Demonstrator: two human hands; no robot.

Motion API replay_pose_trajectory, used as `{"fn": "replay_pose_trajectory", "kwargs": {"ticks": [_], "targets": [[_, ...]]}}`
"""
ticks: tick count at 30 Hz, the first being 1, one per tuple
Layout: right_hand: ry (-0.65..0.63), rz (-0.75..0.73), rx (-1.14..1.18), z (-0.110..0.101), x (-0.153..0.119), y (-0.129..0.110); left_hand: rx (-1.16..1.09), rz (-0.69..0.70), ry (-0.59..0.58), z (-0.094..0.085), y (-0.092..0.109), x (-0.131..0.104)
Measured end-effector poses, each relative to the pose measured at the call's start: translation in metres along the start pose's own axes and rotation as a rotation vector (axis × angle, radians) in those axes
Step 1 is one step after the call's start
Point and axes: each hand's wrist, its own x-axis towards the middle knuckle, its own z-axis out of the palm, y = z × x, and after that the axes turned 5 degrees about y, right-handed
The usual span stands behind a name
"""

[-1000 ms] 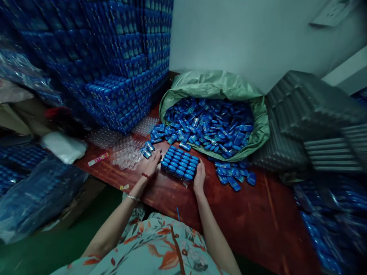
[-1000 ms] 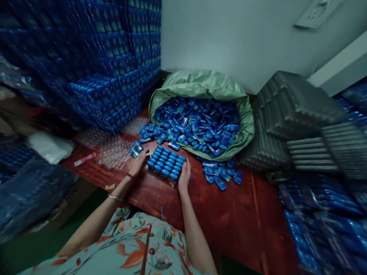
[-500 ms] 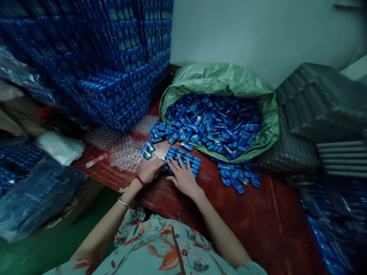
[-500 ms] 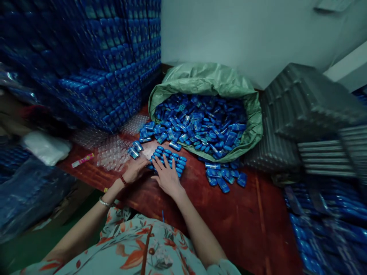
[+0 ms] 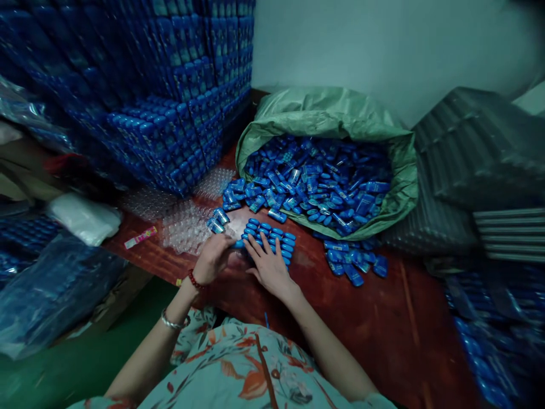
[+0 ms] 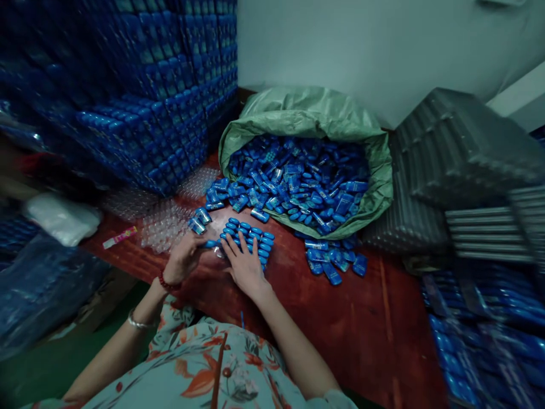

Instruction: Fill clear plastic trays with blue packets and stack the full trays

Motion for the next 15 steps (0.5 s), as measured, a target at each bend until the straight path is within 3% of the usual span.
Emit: {"fn": "replay_pose_trajectory", "kwargs": {"ticks": [3, 7, 11, 15], "targets": [[0.011, -0.010, 0.063, -0.002, 0.000, 0.003, 0.027, -0.218, 0.083, -0.016, 0.007, 0.002], [0.012, 0.028, 0.178, -0.007, 0.000, 0.010, 0.257, -0.362, 0.028, -0.005, 0.011, -0.032], [0.016, 0.012, 0.180, -0.011, -0.001, 0.014, 0.300, -0.382, -0.021, 0.011, 0.014, -0.067], [-0.017, -0.029, 0.092, -0.009, -0.001, 0.013, 0.191, -0.290, -0.158, 0.002, 0.005, -0.075]]}}
